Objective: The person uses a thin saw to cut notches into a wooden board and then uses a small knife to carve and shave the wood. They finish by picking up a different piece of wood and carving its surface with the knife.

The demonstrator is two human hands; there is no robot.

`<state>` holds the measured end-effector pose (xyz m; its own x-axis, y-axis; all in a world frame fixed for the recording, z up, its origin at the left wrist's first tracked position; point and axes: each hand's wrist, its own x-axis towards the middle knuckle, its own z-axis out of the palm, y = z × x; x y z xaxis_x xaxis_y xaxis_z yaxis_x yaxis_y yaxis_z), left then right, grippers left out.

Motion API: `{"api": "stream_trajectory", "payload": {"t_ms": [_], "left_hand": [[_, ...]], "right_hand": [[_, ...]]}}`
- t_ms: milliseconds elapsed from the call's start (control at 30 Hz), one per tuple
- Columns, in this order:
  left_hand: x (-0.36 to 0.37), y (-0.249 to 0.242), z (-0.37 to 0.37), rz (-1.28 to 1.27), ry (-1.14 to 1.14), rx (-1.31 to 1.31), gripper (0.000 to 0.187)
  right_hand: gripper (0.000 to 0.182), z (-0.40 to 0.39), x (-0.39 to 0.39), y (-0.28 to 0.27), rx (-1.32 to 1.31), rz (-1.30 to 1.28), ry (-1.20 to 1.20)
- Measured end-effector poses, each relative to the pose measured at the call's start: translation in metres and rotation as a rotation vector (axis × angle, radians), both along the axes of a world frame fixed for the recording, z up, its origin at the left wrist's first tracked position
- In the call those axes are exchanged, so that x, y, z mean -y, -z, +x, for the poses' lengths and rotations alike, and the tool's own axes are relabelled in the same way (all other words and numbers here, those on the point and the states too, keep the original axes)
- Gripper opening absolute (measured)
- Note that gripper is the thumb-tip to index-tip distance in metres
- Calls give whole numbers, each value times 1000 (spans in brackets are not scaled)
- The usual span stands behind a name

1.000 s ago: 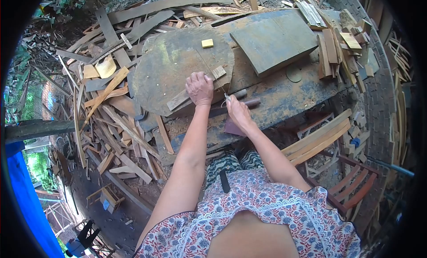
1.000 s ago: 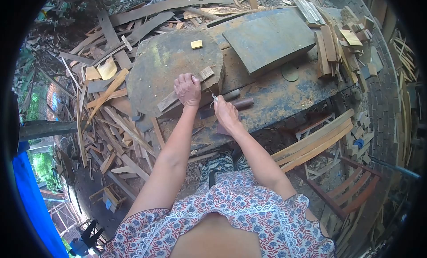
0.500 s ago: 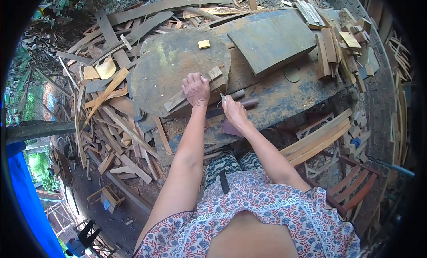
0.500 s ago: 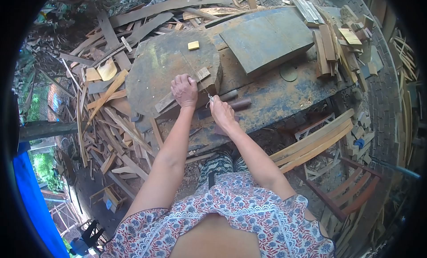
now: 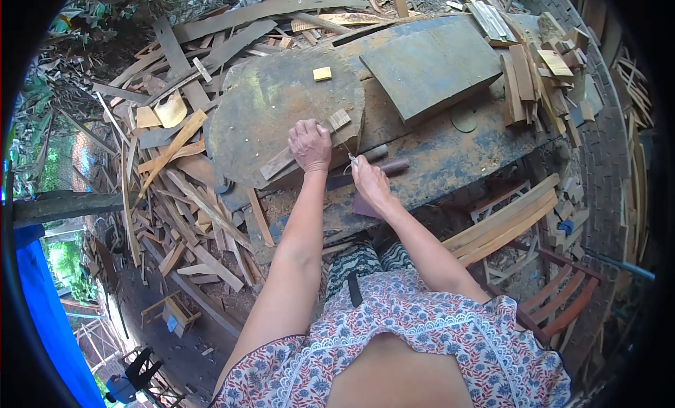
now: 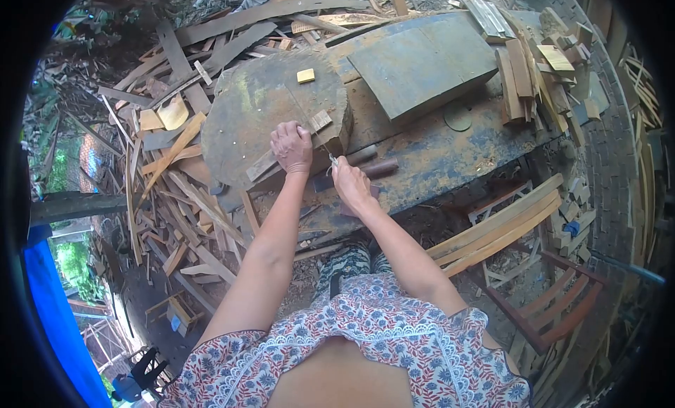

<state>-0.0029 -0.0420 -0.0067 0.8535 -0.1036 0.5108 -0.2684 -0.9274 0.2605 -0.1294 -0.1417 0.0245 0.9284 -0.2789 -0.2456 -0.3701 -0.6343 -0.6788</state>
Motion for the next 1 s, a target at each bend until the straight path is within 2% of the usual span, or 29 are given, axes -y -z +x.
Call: {"api": "stream_trajectory", "payload": {"t_ms": [433,667,867,1000], "left_hand": [[-1,0,2,0,16,23,12],[-2,2,4,17,3,35,12],[-4,-3,2,-44,28,-10,11],[-5,-4,2,-27,24,-12,12]], "right_hand": [[22,-15,-1,1,-55,21,9],[22,6,-1,1,-15,-3,23],[23,-27,-3,14,-26,-25,28],[23,-4,-2,5,-16,-51,0]]}}
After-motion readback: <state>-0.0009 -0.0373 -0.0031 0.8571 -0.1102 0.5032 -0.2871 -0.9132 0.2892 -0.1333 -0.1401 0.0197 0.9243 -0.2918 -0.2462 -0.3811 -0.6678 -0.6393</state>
